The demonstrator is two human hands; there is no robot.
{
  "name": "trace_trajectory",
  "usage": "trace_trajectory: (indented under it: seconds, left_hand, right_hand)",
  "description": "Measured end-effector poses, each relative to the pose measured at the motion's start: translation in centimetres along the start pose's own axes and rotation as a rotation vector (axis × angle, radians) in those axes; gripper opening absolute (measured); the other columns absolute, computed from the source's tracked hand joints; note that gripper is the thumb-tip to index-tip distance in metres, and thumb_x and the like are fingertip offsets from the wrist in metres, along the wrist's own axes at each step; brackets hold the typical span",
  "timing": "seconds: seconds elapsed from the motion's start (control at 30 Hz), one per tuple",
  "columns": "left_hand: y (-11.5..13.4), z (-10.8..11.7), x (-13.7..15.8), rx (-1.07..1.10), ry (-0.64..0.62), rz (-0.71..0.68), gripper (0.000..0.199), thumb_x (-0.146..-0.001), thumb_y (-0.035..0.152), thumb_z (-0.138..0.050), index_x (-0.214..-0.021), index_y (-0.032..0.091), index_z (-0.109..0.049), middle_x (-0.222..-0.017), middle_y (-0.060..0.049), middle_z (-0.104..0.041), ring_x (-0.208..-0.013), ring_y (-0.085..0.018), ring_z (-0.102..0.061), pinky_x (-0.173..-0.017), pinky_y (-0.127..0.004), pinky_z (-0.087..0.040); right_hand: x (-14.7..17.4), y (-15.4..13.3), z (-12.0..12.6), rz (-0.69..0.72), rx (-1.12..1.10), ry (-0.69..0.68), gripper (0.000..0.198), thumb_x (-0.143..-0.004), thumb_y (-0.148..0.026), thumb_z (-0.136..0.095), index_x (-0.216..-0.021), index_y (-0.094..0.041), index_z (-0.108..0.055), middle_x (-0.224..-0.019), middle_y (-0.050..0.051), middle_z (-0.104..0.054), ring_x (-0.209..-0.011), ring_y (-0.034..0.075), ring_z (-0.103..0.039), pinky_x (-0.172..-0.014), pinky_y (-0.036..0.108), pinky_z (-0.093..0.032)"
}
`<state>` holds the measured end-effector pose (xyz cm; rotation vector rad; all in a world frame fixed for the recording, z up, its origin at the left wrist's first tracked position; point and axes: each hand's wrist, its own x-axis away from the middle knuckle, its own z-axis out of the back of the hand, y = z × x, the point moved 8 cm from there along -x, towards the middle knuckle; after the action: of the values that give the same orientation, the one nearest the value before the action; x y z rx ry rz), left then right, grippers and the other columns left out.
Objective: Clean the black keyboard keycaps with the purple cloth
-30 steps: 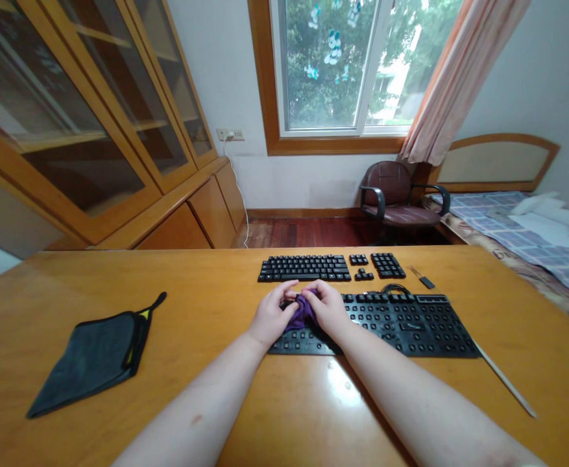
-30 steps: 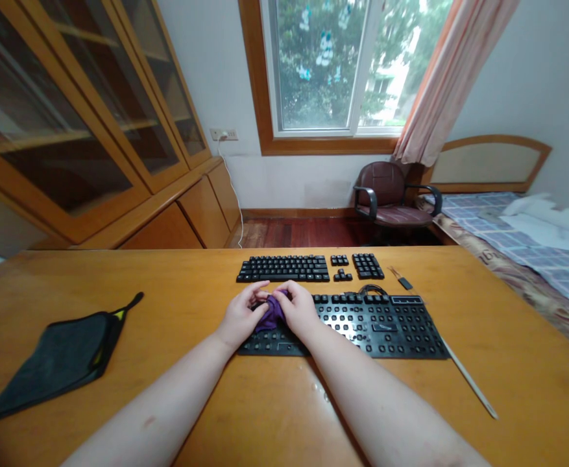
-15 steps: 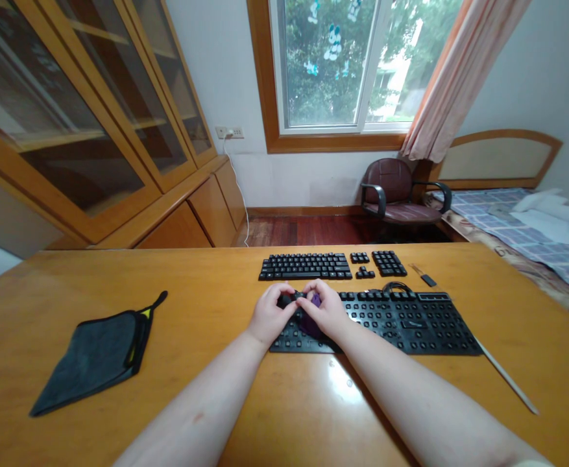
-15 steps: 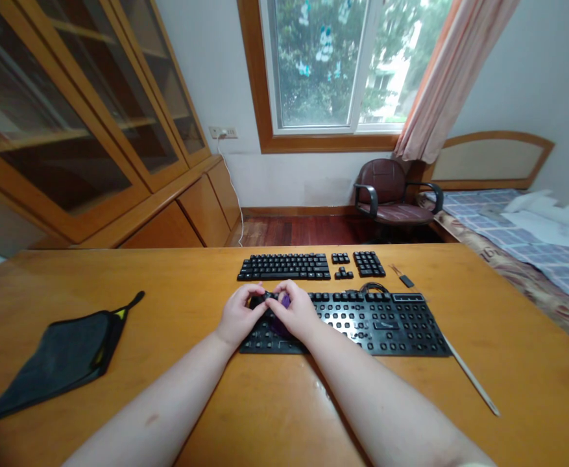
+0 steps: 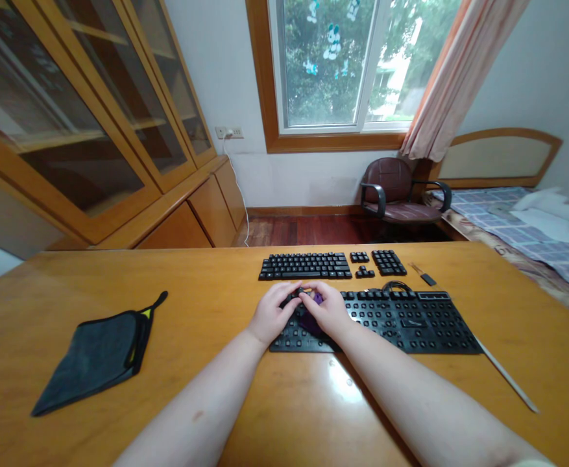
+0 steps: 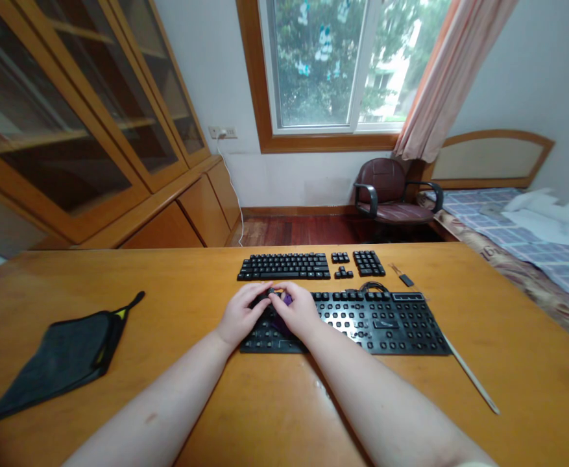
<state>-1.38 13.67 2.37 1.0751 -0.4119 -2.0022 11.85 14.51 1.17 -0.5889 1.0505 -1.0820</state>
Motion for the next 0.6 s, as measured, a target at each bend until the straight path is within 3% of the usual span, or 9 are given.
trace_trajectory:
  seconds: [0.2, 0.43, 0.6]
  left_hand:
    - [-0.4, 0.0, -0.2, 0.02, 0.004, 0.049, 0.018, -0.082, 0.025, -0.056, -0.097, 0.023, -0.064, -0.095, -0.004, -0.066, -0.094, -0.017, -0.059, -0.088, -0.034, -0.047]
    - [-1.0, 0.7, -0.3, 0.049, 0.051, 0.179, 0.013, -0.078, 0.024, -0.056, -0.091, 0.02, -0.06, -0.093, -0.004, -0.063, -0.089, -0.017, -0.059, -0.083, -0.032, -0.049]
    - [-3.6, 2.8, 0.0, 0.046, 0.058, 0.329, 0.015, -0.074, 0.027, -0.06, -0.086, 0.018, -0.059, -0.087, -0.004, -0.062, -0.083, -0.017, -0.06, -0.079, -0.031, -0.05]
  right_hand:
    - [-0.1, -0.2, 0.1, 0.024, -0.097, -0.02, 0.017, -0.081, -0.03, -0.055, -0.086, -0.02, -0.067, -0.083, 0.005, -0.07, -0.076, 0.018, -0.064, -0.073, 0.03, -0.048]
    - [-0.2, -0.2, 0.5, -0.017, -0.092, 0.025, 0.02, -0.081, -0.031, -0.053, -0.071, -0.019, -0.064, -0.068, 0.002, -0.066, -0.066, 0.017, -0.06, -0.065, 0.027, -0.047]
    - [-0.2, -0.3, 0.7, -0.014, -0.07, 0.029, 0.021, -0.081, -0.032, -0.053, -0.069, -0.018, -0.063, -0.066, 0.001, -0.064, -0.064, 0.016, -0.058, -0.063, 0.026, -0.045]
